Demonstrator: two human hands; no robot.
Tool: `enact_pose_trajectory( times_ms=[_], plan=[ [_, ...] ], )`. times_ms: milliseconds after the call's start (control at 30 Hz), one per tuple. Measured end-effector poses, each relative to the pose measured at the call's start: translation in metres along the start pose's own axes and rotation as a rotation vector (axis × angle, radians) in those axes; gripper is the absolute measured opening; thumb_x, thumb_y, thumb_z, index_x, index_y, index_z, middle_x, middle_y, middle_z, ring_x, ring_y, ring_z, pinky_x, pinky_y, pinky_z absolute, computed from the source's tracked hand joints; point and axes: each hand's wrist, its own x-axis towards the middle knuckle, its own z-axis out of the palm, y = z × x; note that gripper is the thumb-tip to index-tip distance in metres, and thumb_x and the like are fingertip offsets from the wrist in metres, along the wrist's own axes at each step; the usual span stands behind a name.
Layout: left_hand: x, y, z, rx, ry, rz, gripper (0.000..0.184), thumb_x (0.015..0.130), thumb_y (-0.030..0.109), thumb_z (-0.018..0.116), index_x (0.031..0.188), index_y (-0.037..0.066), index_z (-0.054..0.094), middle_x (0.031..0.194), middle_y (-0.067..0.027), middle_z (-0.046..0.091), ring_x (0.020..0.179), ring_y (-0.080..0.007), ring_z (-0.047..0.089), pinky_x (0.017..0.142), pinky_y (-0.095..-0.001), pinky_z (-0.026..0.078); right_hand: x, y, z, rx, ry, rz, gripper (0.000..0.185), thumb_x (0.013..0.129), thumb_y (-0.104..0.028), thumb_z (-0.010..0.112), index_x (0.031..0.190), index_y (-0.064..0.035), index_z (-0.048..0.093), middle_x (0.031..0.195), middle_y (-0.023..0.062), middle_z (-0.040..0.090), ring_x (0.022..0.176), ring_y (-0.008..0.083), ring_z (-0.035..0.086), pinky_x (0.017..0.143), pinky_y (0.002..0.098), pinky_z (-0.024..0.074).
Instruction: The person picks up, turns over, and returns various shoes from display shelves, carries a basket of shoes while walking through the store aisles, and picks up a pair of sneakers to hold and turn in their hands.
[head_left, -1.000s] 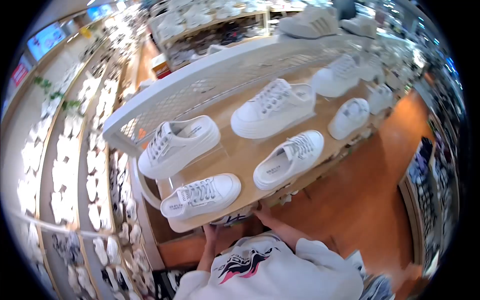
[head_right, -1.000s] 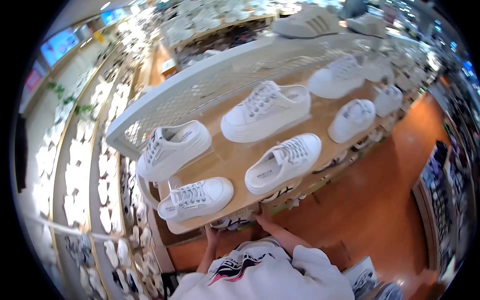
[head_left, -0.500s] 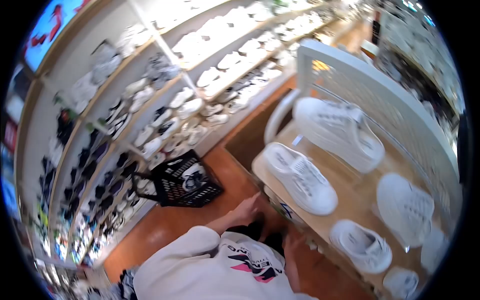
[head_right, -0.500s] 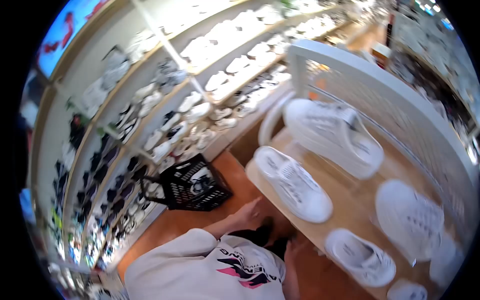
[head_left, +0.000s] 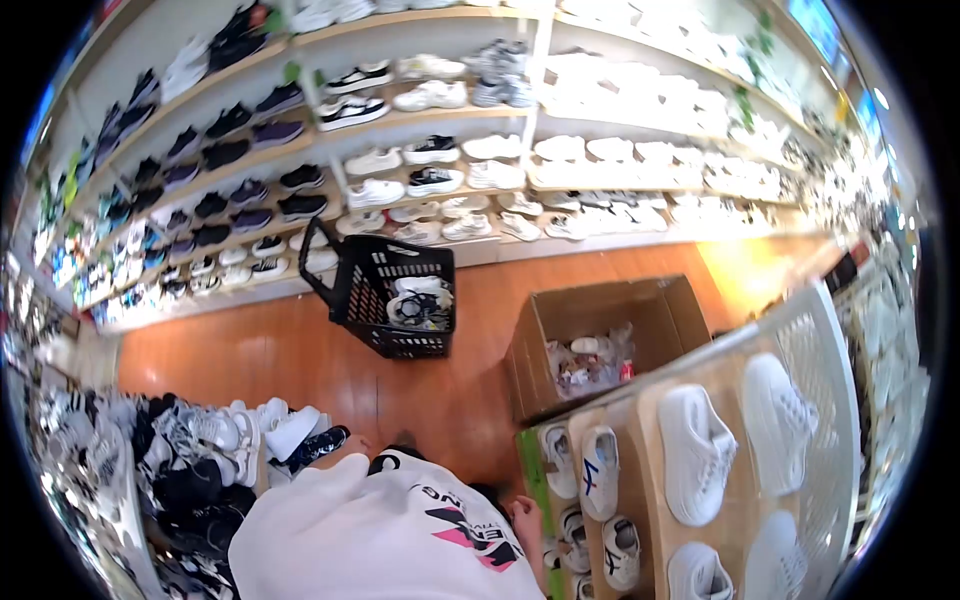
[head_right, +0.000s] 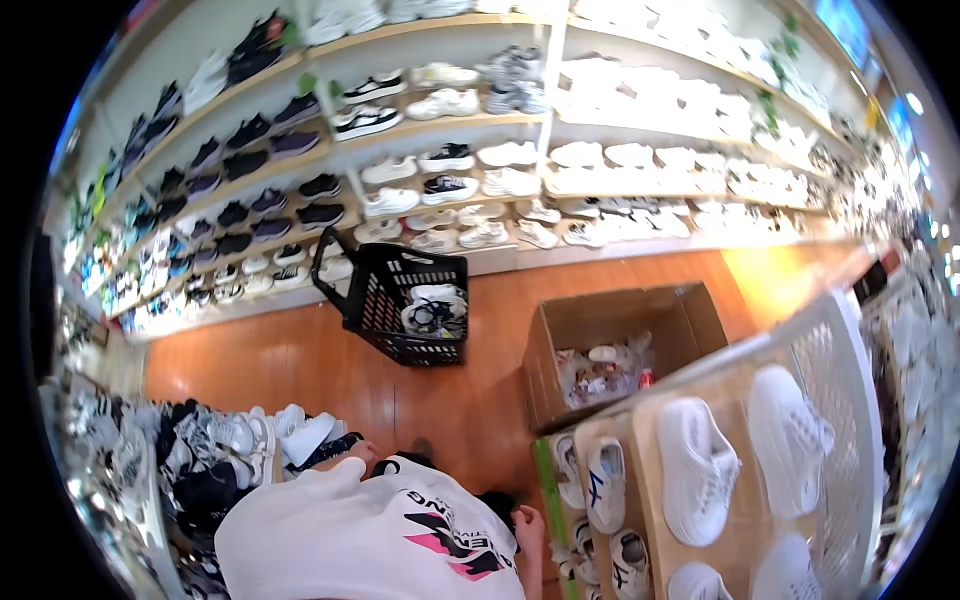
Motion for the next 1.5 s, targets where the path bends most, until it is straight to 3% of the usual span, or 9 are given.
enact_pose_trajectory(
  times_ms=[200,367,733,933,1000,1133,1333,1467,1500],
  plan=[
    [0.027,-0.012,-0.024,-0.056,0.082,0.407,0.018,0.074,0.012,0.060,0.089,0.004,0.066,0.089,-0.0151,0.065,0.083,-0.0259,0.063,0.076,-0.0337,0.049,0.056,-0.042,0.102,-0.361,-0.318,-0.169,0.022,0.084,-0.009,0.052,0.103,0.0018,0.054,0.074,0.0061,0.058,0.056,0.0086,0.051,0.045,0.0233,0.0389],
    [0.031,-0.008,-0.064,-0.718,0.010,0.246,0.022,0.088,0.009,0.041,0.099,0.003,0.059,0.083,-0.0087,0.063,0.072,-0.0152,0.060,0.062,-0.0271,0.048,0.042,-0.129,0.223,-0.584,-0.527,-0.371,0.026,0.086,-0.020,0.055,0.102,0.0011,0.058,0.087,0.0107,0.064,0.081,0.0154,0.061,0.073,0.0281,0.0487],
    [0.019,-0.037,-0.119,-1.266,0.138,0.019,0.025,0.087,0.006,0.036,0.104,0.003,0.054,0.090,-0.0093,0.063,0.071,-0.0143,0.058,0.063,-0.0266,0.047,0.107,-0.217,0.384,-0.691,-0.849,-0.409,0.026,0.084,-0.018,0.058,0.101,0.0013,0.059,0.083,0.0085,0.064,0.076,0.0132,0.058,0.070,0.0268,0.0472],
    [0.057,-0.070,-0.132,-1.457,0.197,-0.087,0.025,0.086,0.002,0.039,0.105,-0.003,0.053,0.095,-0.0156,0.062,0.076,-0.0218,0.062,0.065,-0.0303,0.050,0.193,-0.223,0.517,-0.430,-0.800,-0.826,0.035,0.083,-0.012,0.056,0.115,-0.0016,0.046,0.084,0.0066,0.057,0.071,0.0119,0.054,0.064,0.0260,0.0462],
    [0.078,-0.083,-0.159,-1.375,0.225,-0.032,0.024,0.085,0.002,0.040,0.105,-0.002,0.054,0.094,-0.0154,0.062,0.077,-0.0232,0.063,0.064,-0.0322,0.051,0.205,-0.241,0.569,-0.264,-0.629,-0.332,0.049,0.080,-0.006,0.057,0.123,-0.0035,0.034,0.091,0.0084,0.054,0.071,0.0146,0.055,0.064,0.0264,0.0472],
    [0.111,-0.111,-0.231,-1.512,0.291,-0.063,0.020,0.087,0.007,0.044,0.101,0.003,0.057,0.087,-0.0126,0.062,0.072,-0.0243,0.063,0.063,-0.0344,0.054,0.270,-0.253,0.671,-0.478,-0.443,-0.857,0.073,0.074,-0.014,0.063,0.130,0.0052,0.021,0.111,0.0199,0.046,0.091,0.0277,0.054,0.078,0.0342,0.0469],
    [0.131,-0.124,-0.334,-1.411,0.286,-0.088,0.016,0.083,0.009,0.050,0.093,0.000,0.059,0.083,-0.0120,0.062,0.069,-0.0242,0.062,0.062,-0.0354,0.053,0.257,-0.348,0.749,-0.632,-0.280,-0.678,0.091,0.073,-0.022,0.066,0.136,0.0053,0.007,0.128,0.0310,0.031,0.115,0.0429,0.037,0.096,0.0450,0.0335],
    [0.143,-0.137,-0.355,-0.613,0.424,0.023,0.020,0.084,0.012,0.048,0.095,0.001,0.061,0.082,-0.0131,0.063,0.070,-0.0201,0.062,0.061,-0.0327,0.051,0.261,-0.352,0.757,-0.495,-0.403,-0.512,0.069,0.079,-0.016,0.062,0.130,0.0050,0.021,0.096,0.0252,0.055,0.082,0.0360,0.060,0.070,0.0396,0.0486],
    [0.143,-0.129,-0.366,-0.891,0.262,-0.276,0.022,0.082,0.012,0.050,0.097,0.001,0.062,0.086,-0.0122,0.065,0.073,-0.0187,0.062,0.065,-0.0329,0.051,0.262,-0.345,0.761,-0.173,-0.476,-0.350,0.052,0.084,-0.013,0.057,0.125,0.0035,0.029,0.075,0.0165,0.057,0.054,0.0262,0.059,0.049,0.0333,0.0467]
  ],
)
